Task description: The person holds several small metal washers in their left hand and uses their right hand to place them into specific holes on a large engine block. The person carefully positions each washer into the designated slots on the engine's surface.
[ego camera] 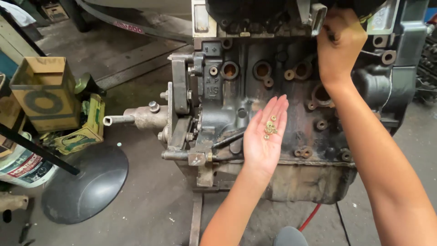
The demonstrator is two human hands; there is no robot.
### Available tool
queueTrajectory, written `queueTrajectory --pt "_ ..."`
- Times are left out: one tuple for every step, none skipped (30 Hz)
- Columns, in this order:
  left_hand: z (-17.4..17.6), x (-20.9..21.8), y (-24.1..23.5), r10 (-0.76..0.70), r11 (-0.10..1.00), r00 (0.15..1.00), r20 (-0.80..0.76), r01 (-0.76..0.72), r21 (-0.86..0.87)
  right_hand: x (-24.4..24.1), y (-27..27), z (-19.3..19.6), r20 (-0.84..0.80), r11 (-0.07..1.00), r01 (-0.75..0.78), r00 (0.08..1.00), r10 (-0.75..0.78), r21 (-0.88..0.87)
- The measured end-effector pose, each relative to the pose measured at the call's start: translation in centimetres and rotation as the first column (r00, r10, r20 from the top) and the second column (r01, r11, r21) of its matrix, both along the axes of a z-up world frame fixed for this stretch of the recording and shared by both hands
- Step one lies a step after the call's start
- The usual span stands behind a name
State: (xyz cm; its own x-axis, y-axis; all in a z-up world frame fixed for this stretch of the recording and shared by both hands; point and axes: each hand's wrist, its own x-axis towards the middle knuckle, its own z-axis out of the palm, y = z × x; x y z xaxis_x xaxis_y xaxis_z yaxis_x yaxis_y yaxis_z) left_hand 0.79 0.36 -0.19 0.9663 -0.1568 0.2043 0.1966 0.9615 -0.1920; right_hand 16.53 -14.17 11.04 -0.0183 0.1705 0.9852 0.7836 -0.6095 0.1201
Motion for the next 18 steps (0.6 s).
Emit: queueTrajectory --pt "-0.4 0.0 0.1 -0.001 1.000 1.000 -0.003 0.001 -0.027 -0.4 0.0 -0.3 -0.001 1.000 0.009 1.000 -0.009 -0.007" --pt "-0.3 0.0 0.2 -0.003 1.000 1.000 -0.007 0.003 -0.027 -0.5 0.2 -0.4 -0.005 1.000 0.011 1.000 -0.011 -0.007" --pt "-0.2 0.0 0.3 0.003 0.999 1.000 0.007 -0.003 -0.034 -0.6 0.2 -0.4 -0.009 1.000 0.004 1.000 -0.004 0.001" --pt "0.0 0.0 0.4 0.009 0.999 1.000 0.022 -0.009 -0.042 -0.7 0.3 -0.4 -0.013 1.000 -0.003 1.000 0.003 0.008" --pt "-0.1 0.2 0.3 0.010 0.999 1.000 0.026 -0.009 -0.044 -0.2 0.1 -0.6 -0.008 1.000 -0.004 1.000 0.004 0.006" --pt "-0.1 0.3 0.3 0.023 1.000 0.999 0.029 -0.022 -0.011 0.2 -0.1 -0.8 0.027 0.999 0.043 0.999 -0.043 -0.024" --pt "0.0 0.5 0.3 0.037 0.999 0.999 0.032 -0.037 0.022 0.7 -0.2 -1.0 0.062 0.995 0.090 0.994 -0.087 -0.050" --pt "0.4 0.7 0.3 0.039 0.999 0.999 0.036 -0.040 0.021 0.9 -0.4 -0.9 0.067 0.995 0.088 0.994 -0.085 -0.051" --pt "0.6 0.7 0.3 0.042 0.999 0.999 0.028 -0.043 0.023 1.0 -0.8 -1.1 0.112 0.981 0.158 0.983 -0.146 -0.108" --pt "0.8 0.7 0.3 0.045 0.999 0.999 0.021 -0.045 0.025 1.0 -1.1 -1.4 0.161 0.960 0.229 0.966 -0.204 -0.161" --pt "0.9 1.0 0.3 0.044 0.999 0.999 0.019 -0.044 0.025 0.2 -0.9 -1.0 0.159 0.960 0.230 0.966 -0.205 -0.161" --pt "1.0 1.3 0.4 0.059 0.997 0.998 0.023 -0.060 0.038 -0.7 -0.7 -0.7 0.195 0.937 0.283 0.950 -0.245 -0.206" --pt "0.9 1.4 0.4 0.072 0.996 0.997 0.024 -0.073 0.051 -1.6 -0.5 -0.6 0.230 0.908 0.337 0.931 -0.282 -0.249" --pt "0.9 1.5 0.6 0.070 0.996 0.997 0.018 -0.071 0.052 -2.2 -0.4 -0.7 0.224 0.907 0.337 0.932 -0.284 -0.251" --pt "1.0 1.5 0.7 0.083 0.995 0.996 0.037 -0.085 0.054 -2.6 -0.3 -0.8 0.223 0.881 0.372 0.923 -0.315 -0.293" --pt "1.1 1.6 0.9 0.095 0.994 0.994 0.056 -0.098 0.056 -3.1 -0.1 -0.8 0.223 0.851 0.404 0.912 -0.345 -0.335" --pt "1.1 1.5 0.9 0.095 0.994 0.994 0.054 -0.098 0.056 -3.3 -0.1 -0.9 0.222 0.851 0.403 0.912 -0.345 -0.336" --pt "1.1 1.4 1.0 0.096 0.994 0.994 0.049 -0.099 0.054 -3.5 -0.1 -1.0 0.169 0.867 0.369 0.929 -0.330 -0.335"
